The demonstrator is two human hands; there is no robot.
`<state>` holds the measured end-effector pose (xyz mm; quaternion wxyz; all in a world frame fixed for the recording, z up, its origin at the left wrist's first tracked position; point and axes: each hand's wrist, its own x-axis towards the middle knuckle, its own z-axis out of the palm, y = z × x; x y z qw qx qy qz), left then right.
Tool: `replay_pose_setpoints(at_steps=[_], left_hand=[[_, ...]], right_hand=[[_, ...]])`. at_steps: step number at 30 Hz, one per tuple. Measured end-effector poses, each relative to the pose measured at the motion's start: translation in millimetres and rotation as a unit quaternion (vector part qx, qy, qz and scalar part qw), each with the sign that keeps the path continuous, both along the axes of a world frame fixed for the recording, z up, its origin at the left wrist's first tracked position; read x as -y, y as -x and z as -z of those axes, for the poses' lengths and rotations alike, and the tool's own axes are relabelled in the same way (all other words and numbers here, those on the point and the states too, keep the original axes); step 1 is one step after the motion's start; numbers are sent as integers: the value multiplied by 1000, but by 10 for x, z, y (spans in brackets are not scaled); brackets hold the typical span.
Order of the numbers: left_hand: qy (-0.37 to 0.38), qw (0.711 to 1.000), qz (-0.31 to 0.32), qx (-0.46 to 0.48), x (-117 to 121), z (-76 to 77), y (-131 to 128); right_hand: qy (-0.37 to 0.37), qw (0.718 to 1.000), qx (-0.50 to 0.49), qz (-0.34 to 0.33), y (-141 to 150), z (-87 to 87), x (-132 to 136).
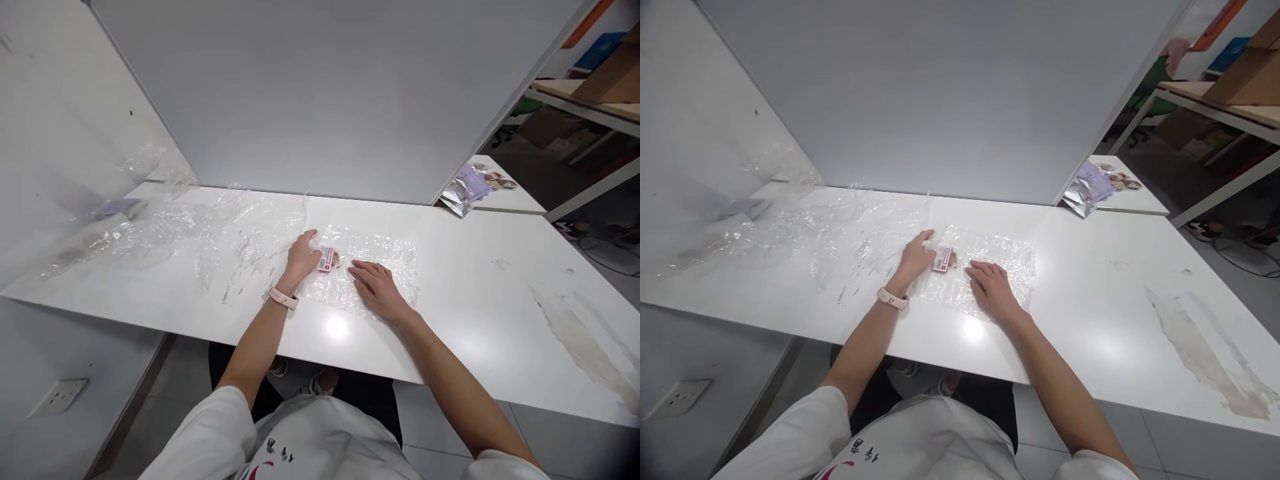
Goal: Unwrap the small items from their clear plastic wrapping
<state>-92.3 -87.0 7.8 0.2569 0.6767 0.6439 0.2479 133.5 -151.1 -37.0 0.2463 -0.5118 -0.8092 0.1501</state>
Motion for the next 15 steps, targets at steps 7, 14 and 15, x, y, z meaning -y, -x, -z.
replay_pose_setpoints(at_steps=[7, 14, 15], left_hand=[[-128, 983, -83, -103, -26, -121, 164], [12, 994, 77, -79, 59, -2, -76], [13, 994, 85, -62, 56, 22, -90]], right_hand=[[17, 1000, -19, 8, -44, -16, -4], [147, 985, -76, 41, 32, -208, -271], [160, 982, -90, 52, 98, -229, -332]])
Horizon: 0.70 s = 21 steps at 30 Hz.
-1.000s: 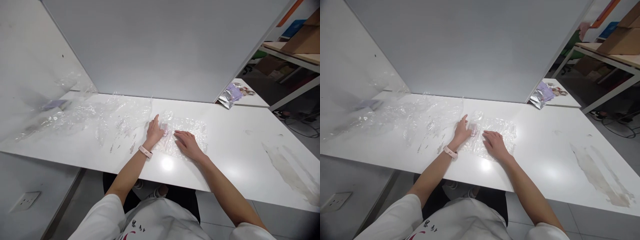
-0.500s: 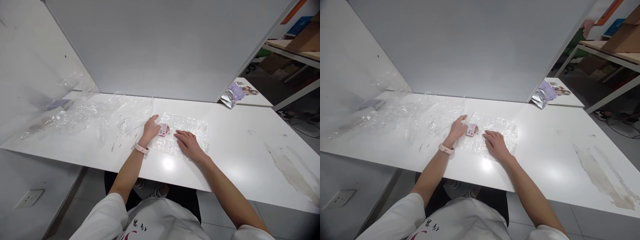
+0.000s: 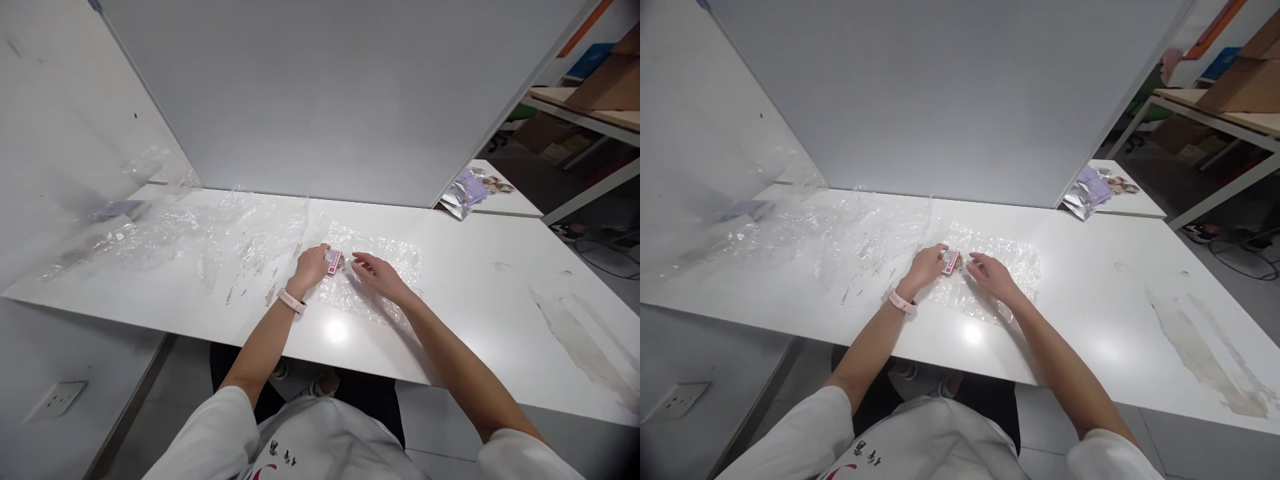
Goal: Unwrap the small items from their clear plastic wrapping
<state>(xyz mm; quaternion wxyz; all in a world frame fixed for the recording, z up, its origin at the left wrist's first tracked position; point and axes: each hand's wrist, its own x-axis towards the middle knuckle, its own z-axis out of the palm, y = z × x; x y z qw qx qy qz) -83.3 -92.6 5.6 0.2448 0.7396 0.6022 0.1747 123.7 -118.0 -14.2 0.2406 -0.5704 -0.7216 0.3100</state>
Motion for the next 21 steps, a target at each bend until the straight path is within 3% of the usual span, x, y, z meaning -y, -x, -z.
replay_pose_setpoints(at_steps=[6, 11, 14, 18, 21], left_hand=[[50, 990, 7, 133, -33, 77, -18], [46, 989, 11, 138, -31, 82, -57], [-33, 995, -13, 95, -15, 80, -84], [-196, 979, -26, -50, 1, 91, -48], [-189, 973, -1, -135, -10, 131, 14]], right_hand=[[-29, 997, -57, 47, 376, 134, -218], [27, 984, -173, 30, 341, 199, -141], [39, 981, -189, 18, 292, 170, -97], [68, 969, -232, 43, 202, 131, -130], [118, 945, -297, 72, 28, 33, -191]])
